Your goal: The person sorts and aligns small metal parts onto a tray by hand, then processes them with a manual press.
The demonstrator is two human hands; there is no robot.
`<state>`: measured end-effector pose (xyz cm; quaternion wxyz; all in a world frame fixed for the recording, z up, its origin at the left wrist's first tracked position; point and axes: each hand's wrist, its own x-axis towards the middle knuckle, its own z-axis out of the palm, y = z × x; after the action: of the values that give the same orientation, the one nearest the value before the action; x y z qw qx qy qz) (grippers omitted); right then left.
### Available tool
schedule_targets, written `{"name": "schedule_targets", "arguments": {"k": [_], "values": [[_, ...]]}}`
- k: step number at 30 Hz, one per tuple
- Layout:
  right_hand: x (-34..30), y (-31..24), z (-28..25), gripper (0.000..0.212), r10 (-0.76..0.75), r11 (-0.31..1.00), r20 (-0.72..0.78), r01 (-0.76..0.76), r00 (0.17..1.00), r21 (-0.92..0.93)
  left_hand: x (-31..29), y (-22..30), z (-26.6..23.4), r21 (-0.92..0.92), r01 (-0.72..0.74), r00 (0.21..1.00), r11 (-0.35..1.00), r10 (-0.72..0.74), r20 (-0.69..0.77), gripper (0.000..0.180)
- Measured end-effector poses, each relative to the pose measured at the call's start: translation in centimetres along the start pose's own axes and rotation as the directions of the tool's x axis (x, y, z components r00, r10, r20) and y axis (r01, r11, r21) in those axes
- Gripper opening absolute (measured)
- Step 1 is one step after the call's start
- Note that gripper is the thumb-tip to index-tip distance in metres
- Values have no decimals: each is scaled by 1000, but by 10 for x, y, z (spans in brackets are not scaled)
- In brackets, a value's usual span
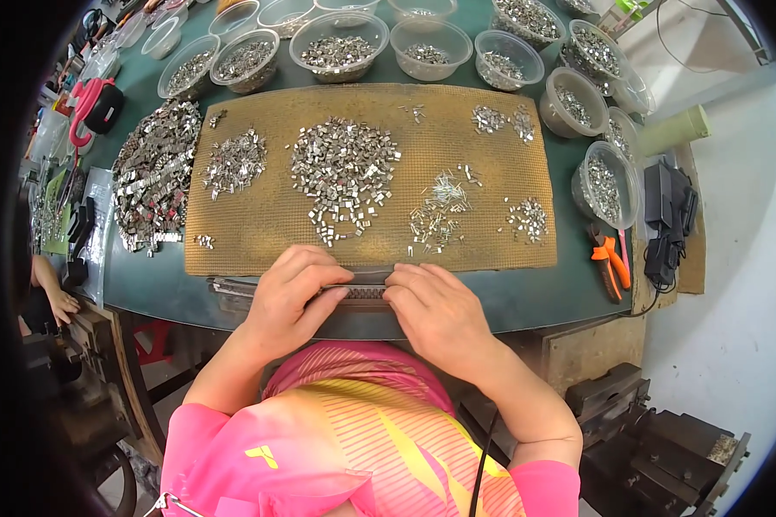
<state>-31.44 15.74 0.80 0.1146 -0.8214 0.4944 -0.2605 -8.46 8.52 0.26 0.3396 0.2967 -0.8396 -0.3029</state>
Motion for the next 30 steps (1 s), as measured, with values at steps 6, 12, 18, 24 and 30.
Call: {"name": "schedule_targets", "arguments": {"k": [6,12,18,24,30], "values": [[-18,13,-25,18,240,967,-116,-227,964,114,8,8,15,29,-59,993,998,55,106,24],[-58,57,-40,14,523,851,-371,-452,767,267,12,16,35,203,-81,989,976,53,136,34],[-76,79,-44,14,560,826,-404,-527,723,202,14,19,36,205,-86,990,975,61,128,35],[-59,81,-43,10,501,825,-442,-565,744,-17,17,20,32,162,-76,992,984,57,116,34],[-52,84,-40,9,511,737,-412,-631,755,-241,17,19,20,150,-75,995,986,64,73,30]]}}
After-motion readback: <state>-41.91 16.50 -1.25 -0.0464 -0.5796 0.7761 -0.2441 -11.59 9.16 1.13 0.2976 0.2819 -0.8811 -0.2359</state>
